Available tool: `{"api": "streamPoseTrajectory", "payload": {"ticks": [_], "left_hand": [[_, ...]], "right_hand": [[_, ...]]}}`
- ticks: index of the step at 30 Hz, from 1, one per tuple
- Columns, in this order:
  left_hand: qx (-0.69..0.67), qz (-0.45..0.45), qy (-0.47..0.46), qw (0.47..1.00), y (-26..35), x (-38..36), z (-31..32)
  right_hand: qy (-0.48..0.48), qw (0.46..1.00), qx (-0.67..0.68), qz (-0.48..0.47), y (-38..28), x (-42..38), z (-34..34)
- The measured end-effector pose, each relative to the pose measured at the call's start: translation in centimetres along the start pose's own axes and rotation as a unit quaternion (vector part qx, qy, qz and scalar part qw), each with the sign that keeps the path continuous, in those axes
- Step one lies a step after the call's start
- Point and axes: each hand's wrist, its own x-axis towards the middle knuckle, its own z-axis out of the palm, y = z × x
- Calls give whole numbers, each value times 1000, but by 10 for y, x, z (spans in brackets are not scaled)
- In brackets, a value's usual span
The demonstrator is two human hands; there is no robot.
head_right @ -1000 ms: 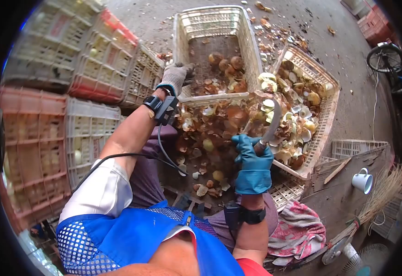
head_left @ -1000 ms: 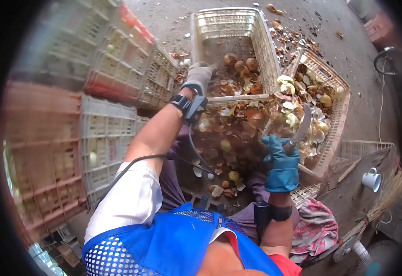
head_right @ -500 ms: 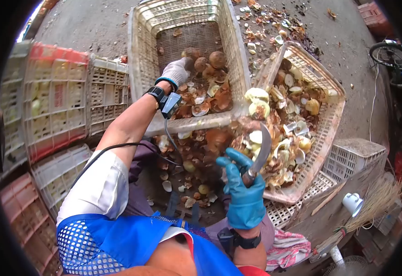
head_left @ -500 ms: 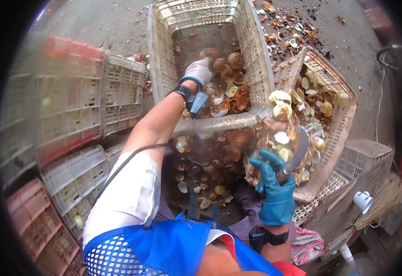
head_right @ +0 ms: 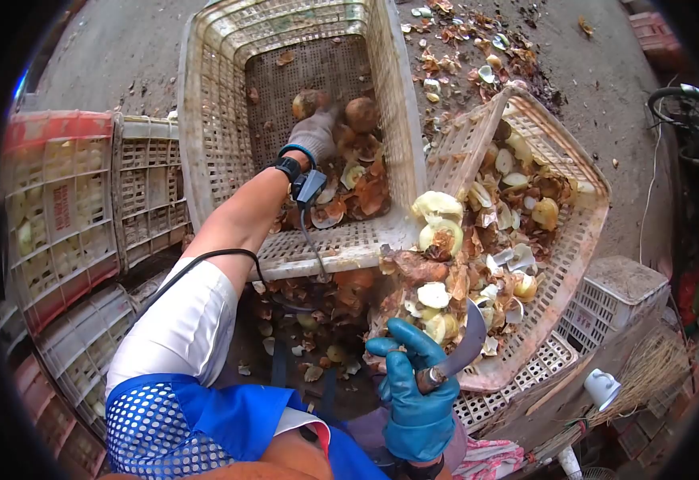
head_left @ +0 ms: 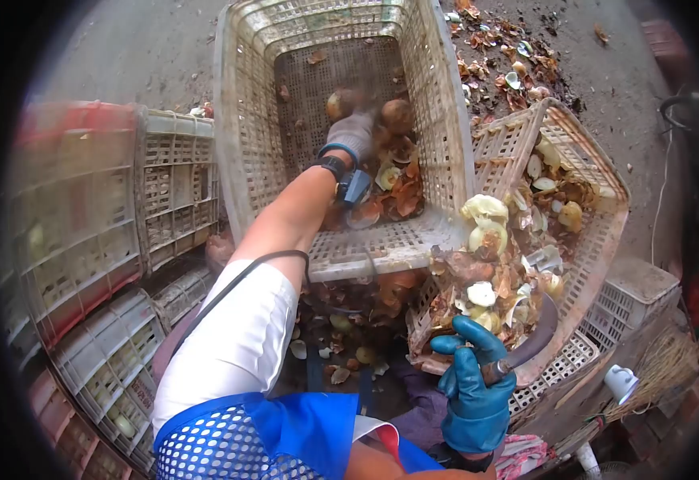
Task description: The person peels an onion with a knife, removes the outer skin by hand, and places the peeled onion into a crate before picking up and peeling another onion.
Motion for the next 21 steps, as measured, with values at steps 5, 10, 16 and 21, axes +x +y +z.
{"api": "streamPoseTrajectory", "payload": {"ticks": [5,10,16,21], "left_hand": [[-253,-54,-10,966,-6,-42,-9],[-618,-23,-117,777,20,-128,-78],[-587,138,-100,791,60,-270,-142],[-589,210,-122,771,64,-374,-155]], "right_hand": [[-3,1000,-18,-10,1,-27,3],[-30,998,-31,-39,8,-68,4],[-16,977,-95,-190,45,-100,-2],[43,846,-313,-429,69,-109,-10]]}}
